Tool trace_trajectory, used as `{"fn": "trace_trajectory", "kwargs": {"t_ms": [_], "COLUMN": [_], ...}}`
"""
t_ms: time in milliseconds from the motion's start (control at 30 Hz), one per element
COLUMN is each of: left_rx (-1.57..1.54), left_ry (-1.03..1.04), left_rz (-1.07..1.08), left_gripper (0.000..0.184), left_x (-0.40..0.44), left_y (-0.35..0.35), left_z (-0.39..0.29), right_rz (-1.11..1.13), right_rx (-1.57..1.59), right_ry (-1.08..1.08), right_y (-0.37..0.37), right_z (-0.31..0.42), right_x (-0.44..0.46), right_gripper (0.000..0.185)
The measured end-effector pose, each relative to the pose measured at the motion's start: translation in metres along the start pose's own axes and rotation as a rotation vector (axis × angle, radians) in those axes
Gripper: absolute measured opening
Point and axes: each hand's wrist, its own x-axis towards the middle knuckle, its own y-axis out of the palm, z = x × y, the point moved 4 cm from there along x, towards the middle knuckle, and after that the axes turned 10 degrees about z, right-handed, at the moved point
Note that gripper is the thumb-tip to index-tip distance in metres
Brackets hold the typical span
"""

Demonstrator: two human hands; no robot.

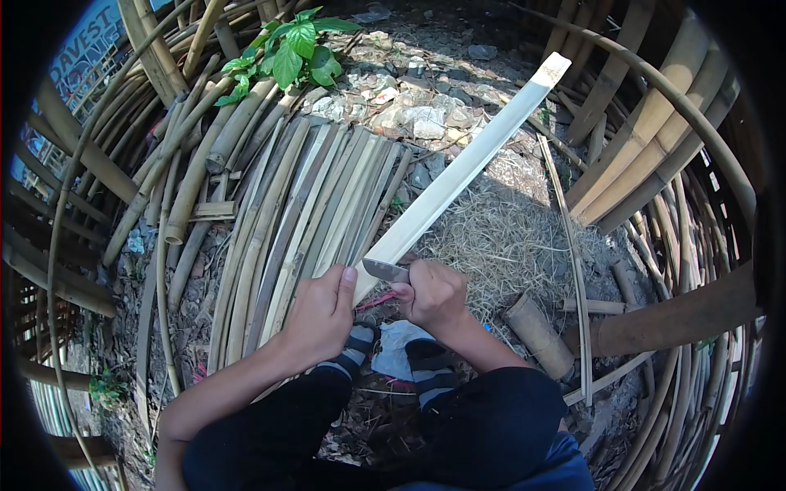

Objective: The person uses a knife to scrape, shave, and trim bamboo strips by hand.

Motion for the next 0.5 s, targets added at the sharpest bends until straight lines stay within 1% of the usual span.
{"fn": "trace_trajectory", "kwargs": {"t_ms": [133, 233, 300, 433, 500], "left_rx": [-0.012, 0.008, -0.007, 0.035, 0.018], "left_ry": [-0.008, 0.008, -0.027, -0.011, -0.012], "left_rz": [0.012, 0.021, 0.021, 0.042, 0.026], "left_gripper": [0.04, 0.04, 0.04, 0.04, 0.04], "left_x": [-0.001, -0.001, -0.003, -0.002, -0.002], "left_y": [0.0, 0.001, 0.002, 0.005, 0.004], "left_z": [-0.002, -0.003, 0.001, 0.004, 0.002], "right_rz": [-0.026, 0.001, -0.094, -0.084, -0.112], "right_rx": [-0.116, -0.186, -0.223, -0.282, -0.318], "right_ry": [-0.005, -0.03, 0.079, 0.114, 0.039], "right_y": [-0.005, -0.01, -0.012, -0.021, -0.024], "right_z": [-0.015, -0.025, -0.045, -0.071, -0.074], "right_x": [0.0, 0.003, 0.002, 0.003, 0.008], "right_gripper": [0.05, 0.051, 0.051, 0.05, 0.048]}}
